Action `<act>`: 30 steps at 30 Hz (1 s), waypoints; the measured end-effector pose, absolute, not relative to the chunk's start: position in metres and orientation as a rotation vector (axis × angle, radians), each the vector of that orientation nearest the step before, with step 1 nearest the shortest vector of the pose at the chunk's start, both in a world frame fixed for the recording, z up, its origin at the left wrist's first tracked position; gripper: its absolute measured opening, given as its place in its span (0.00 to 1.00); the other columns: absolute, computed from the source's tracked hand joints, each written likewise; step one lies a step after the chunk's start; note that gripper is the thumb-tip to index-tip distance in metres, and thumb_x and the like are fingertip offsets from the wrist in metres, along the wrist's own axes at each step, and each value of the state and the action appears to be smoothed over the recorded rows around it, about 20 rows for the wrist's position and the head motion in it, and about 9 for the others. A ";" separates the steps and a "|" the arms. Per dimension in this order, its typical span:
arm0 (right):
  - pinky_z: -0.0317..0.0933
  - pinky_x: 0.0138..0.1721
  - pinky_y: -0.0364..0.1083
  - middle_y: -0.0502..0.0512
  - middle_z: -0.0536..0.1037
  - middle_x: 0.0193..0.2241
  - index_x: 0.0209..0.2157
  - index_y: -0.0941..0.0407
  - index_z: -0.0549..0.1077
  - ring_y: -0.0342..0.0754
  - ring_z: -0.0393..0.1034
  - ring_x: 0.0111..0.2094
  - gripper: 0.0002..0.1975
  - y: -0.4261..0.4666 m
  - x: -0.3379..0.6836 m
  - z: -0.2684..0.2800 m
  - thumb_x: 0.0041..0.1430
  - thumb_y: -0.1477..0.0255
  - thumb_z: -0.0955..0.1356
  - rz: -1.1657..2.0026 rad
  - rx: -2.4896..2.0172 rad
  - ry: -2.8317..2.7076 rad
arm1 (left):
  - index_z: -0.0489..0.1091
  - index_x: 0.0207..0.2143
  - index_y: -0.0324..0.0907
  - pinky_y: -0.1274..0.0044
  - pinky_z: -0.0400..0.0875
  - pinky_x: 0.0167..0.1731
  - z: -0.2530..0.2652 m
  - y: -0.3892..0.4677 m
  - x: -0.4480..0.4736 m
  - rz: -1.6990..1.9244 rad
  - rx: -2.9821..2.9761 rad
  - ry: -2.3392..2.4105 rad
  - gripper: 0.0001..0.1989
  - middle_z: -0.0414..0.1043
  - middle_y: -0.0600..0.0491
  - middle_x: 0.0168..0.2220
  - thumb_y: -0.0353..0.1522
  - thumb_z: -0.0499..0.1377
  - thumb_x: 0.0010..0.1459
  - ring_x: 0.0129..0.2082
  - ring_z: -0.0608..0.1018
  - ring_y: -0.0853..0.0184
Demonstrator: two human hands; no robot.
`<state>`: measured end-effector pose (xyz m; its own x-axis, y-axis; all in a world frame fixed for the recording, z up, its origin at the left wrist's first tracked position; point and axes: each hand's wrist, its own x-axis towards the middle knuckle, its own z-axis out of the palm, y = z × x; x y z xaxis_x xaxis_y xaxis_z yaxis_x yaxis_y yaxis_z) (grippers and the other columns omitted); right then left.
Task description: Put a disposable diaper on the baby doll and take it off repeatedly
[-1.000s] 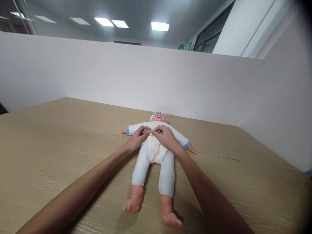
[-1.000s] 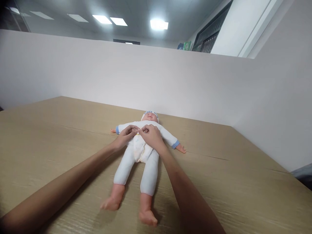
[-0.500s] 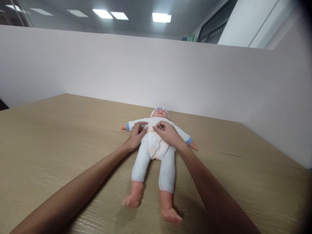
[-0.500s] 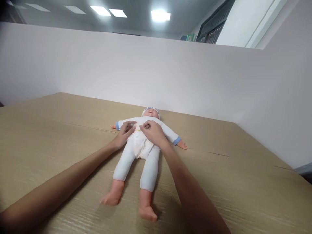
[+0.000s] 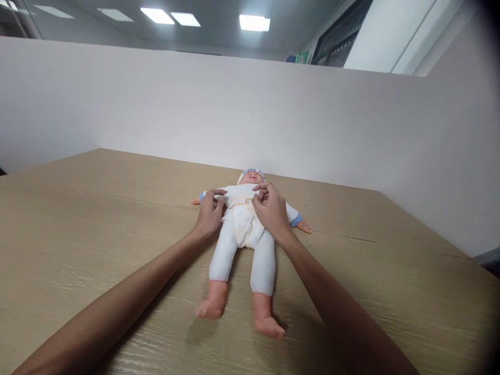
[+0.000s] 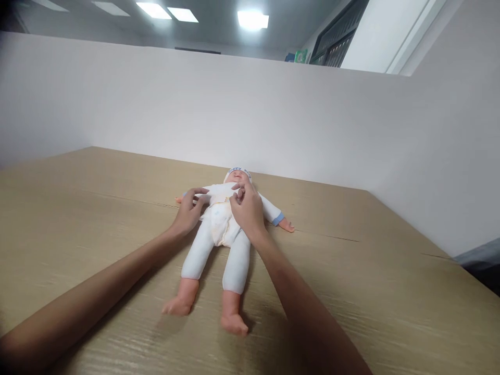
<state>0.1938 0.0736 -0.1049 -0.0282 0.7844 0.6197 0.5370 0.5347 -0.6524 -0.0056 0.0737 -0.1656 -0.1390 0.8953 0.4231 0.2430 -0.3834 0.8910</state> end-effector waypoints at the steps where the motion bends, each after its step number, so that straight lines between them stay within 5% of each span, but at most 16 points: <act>1: 0.65 0.41 0.49 0.48 0.70 0.31 0.41 0.52 0.73 0.50 0.69 0.34 0.07 0.062 0.195 -0.102 0.62 0.74 0.67 0.213 -1.091 -1.696 | 0.72 0.52 0.45 0.68 0.71 0.47 -0.159 0.062 -0.004 1.588 1.609 1.308 0.12 0.76 0.47 0.55 0.39 0.56 0.74 0.46 0.75 0.61; 7: 0.69 0.44 0.49 0.53 0.79 0.40 0.47 0.51 0.74 0.51 0.75 0.40 0.05 -0.034 0.210 -0.104 0.70 0.70 0.68 0.401 -0.981 -2.066 | 0.71 0.42 0.46 0.68 0.67 0.44 -0.138 -0.019 -0.005 1.325 2.059 1.180 0.13 0.76 0.53 0.40 0.42 0.54 0.77 0.39 0.74 0.62; 11: 0.69 0.51 0.51 0.53 0.83 0.44 0.45 0.51 0.77 0.53 0.78 0.48 0.04 -0.063 0.231 -0.118 0.69 0.70 0.70 0.573 -1.075 -2.276 | 0.70 0.40 0.46 0.66 0.66 0.49 -0.143 -0.038 -0.017 1.020 2.264 1.168 0.11 0.78 0.52 0.41 0.41 0.56 0.75 0.45 0.75 0.57; 16: 0.68 0.42 0.48 0.52 0.84 0.36 0.40 0.52 0.77 0.50 0.79 0.38 0.07 -0.050 0.235 -0.125 0.71 0.65 0.69 0.701 -1.287 -2.004 | 0.66 0.41 0.47 0.67 0.66 0.42 -0.146 -0.024 -0.017 0.880 2.210 1.328 0.14 0.78 0.51 0.39 0.46 0.62 0.69 0.41 0.76 0.56; 21: 0.55 0.31 0.47 0.48 0.77 0.25 0.36 0.52 0.73 0.48 0.70 0.27 0.11 -0.042 0.217 -0.137 0.69 0.61 0.72 0.422 -1.517 -1.925 | 0.64 0.34 0.47 0.70 0.61 0.36 -0.149 -0.016 -0.001 0.909 2.276 1.452 0.19 0.71 0.53 0.31 0.48 0.65 0.66 0.34 0.72 0.58; 26: 0.51 0.32 0.47 0.49 0.72 0.27 0.27 0.52 0.65 0.48 0.65 0.29 0.17 -0.042 0.213 -0.151 0.70 0.64 0.70 0.184 -1.417 -2.041 | 0.63 0.30 0.46 0.69 0.65 0.39 -0.156 -0.013 -0.003 0.997 2.227 1.231 0.18 0.72 0.53 0.33 0.43 0.63 0.68 0.38 0.72 0.59; 30: 0.58 0.35 0.47 0.51 0.72 0.34 0.32 0.52 0.71 0.49 0.67 0.32 0.10 -0.042 0.217 -0.154 0.68 0.66 0.70 0.230 -1.384 -2.015 | 0.69 0.36 0.46 0.65 0.67 0.51 -0.156 -0.013 -0.008 1.055 2.251 1.149 0.12 0.77 0.48 0.45 0.43 0.62 0.70 0.48 0.73 0.54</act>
<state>0.2169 -0.0425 -0.1539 -0.2102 0.8798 0.4263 0.7611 0.4209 -0.4935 -0.0079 -0.0130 -0.1557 0.3774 0.8129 0.4437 0.5109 -0.5823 0.6324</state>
